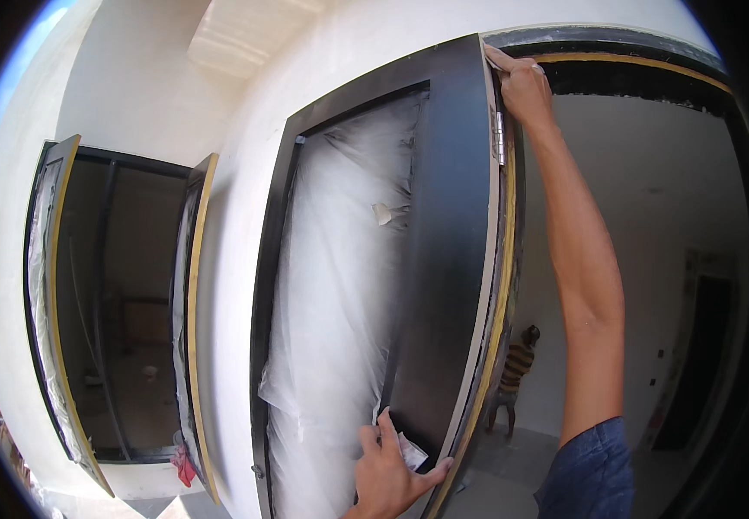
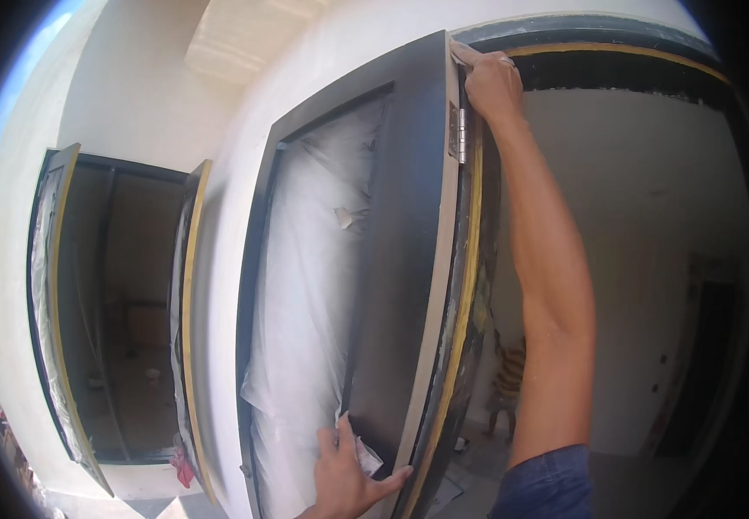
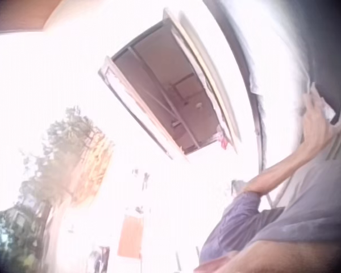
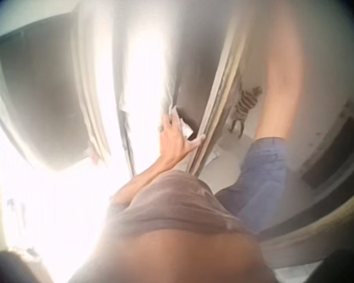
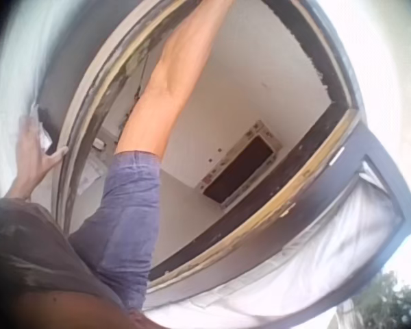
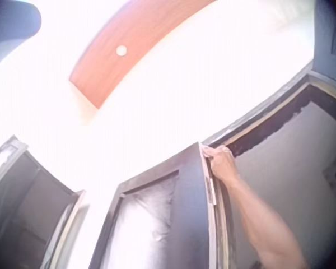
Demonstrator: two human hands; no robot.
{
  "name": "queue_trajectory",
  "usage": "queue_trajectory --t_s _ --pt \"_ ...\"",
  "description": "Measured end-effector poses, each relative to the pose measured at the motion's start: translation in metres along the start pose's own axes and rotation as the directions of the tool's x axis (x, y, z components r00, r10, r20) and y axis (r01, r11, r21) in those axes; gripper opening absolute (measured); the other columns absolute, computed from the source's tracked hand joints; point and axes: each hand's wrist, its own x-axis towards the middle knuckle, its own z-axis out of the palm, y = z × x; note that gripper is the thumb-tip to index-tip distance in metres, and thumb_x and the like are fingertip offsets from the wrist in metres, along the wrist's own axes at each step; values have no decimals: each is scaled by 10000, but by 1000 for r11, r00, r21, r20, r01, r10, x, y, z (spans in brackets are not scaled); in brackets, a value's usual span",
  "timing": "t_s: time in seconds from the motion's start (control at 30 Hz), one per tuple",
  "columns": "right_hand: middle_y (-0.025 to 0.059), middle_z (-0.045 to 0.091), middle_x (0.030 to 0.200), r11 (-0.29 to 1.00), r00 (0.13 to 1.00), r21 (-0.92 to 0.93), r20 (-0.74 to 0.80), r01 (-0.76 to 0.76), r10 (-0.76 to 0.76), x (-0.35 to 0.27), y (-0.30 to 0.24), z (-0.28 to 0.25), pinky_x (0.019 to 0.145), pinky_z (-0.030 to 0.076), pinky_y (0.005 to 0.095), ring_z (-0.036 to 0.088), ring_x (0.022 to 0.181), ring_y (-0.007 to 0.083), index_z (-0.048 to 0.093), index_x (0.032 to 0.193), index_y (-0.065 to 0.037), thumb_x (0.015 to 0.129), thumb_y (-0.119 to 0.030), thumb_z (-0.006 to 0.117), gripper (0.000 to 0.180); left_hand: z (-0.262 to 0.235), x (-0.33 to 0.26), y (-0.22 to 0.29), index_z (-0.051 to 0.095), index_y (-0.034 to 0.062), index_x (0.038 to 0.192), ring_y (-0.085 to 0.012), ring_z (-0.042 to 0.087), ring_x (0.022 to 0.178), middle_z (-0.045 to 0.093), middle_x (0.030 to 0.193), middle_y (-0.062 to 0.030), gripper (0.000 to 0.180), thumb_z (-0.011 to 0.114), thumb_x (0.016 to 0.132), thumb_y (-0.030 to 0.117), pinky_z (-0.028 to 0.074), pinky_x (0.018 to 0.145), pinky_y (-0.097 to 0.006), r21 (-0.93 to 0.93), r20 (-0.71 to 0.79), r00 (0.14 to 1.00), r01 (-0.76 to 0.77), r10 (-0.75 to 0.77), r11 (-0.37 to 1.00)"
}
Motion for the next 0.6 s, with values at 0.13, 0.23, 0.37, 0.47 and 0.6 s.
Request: queue_trajectory --t_s 0.13,0.23,0.37,0.47,0.6 --pt "154 699 1141 999 998 -26 55 -37 38 4 -27 11 957 491 426 631 1091 327 663 1280 -305 933 -122 536 413 16 -4 5 289 -63 1444 -441 551 1021 446 1205 -279 1147 873 627 490 516 819 -496 -80 -32 999 18 -20 997" --pt "181 690 1131 997 999 56 22 -51 50 -23 -22 -4 966 483 438 621 1084 353 658 1286 -307 940 -136 516 411 8 1 0 292 -67 1441 -434 558 1003 446 1201 -279 1153 877 620 492 525 795 -485 -11 -73 997 -20 19 1000" --pt "199 687 1119 999 999 14 -14 -49 49 3 -23 -2 966 483 437 622 1082 362 659 1284 -313 945 -143 515 406 6 1 -5 288 -73 1443 -420 577 971 445 1200 -279 1160 874 621 498 539 759 -469 -29 -86 996 -39 37 999" --pt "202 691 1079 998 997 -28 -57 -62 61 19 -5 6 891 507 448 639 1020 394 663 1272 -309 956 -139 519 386 10 6 -4 272 -77 1452 -422 590 962 441 1212 -284 1168 873 627 491 547 743 -463 86 16 999 -31 30 996" --pt "173 704 1063 998 998 37 -30 -57 58 -15 -27 1 918 499 440 630 1056 353 670 1269 -298 953 -140 513 387 0 6 -6 257 -78 1461 -430 594 970 437 1228 -292 1184 878 623 484 549 753 -465 88 -10 1000 -3 4 996"
